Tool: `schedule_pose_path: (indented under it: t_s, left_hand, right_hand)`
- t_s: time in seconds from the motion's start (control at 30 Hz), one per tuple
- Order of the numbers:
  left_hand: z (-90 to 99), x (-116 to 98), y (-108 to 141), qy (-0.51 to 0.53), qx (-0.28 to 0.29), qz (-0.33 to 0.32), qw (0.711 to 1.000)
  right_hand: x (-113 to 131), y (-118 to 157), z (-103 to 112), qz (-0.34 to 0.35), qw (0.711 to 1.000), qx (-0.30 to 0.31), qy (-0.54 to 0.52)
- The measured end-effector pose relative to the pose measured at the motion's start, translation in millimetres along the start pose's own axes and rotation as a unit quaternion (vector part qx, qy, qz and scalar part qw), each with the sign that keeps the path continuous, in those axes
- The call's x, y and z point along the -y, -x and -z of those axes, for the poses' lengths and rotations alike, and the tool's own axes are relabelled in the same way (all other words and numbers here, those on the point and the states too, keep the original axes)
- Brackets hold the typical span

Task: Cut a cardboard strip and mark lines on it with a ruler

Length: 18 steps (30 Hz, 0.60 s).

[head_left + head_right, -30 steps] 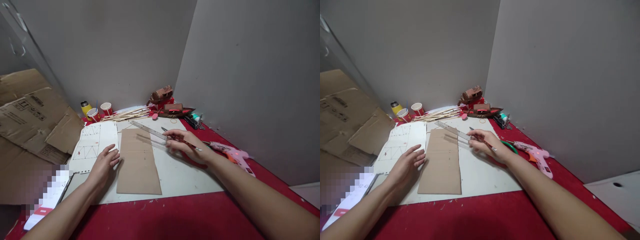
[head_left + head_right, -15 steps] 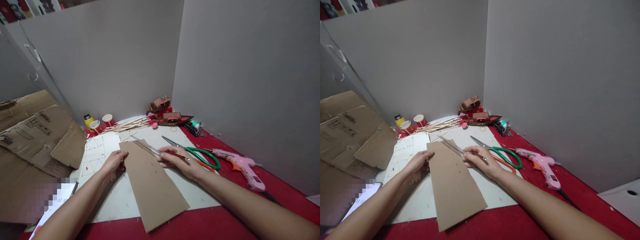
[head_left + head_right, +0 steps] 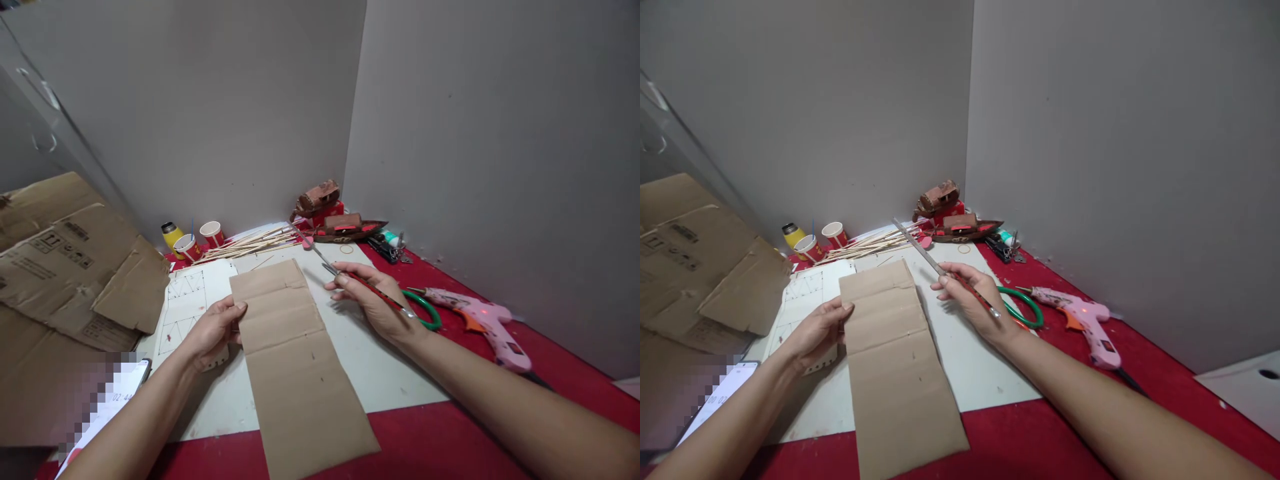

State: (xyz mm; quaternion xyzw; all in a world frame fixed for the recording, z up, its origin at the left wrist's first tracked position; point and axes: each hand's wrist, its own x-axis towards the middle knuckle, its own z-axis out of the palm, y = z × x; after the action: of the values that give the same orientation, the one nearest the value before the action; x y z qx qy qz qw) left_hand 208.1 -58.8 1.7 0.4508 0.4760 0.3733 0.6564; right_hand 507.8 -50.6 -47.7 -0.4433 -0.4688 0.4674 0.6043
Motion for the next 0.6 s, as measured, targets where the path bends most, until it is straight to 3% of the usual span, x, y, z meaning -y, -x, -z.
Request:
schedule_pose_path:
  t_s: [0.37,0.6]
  left_hand:
    - [2.4,-15.3,5.7,-0.036,0.022,-0.040,0.998]
    - [1.0,-22.5,7.9,-0.031,0.039,-0.018,0.999]
  right_hand:
    - [2.3,2.1,-5.1,0.048,0.997,-0.040,-0.046]
    - [1.6,3.9,-2.8,0.080,0.995,-0.041,-0.045]
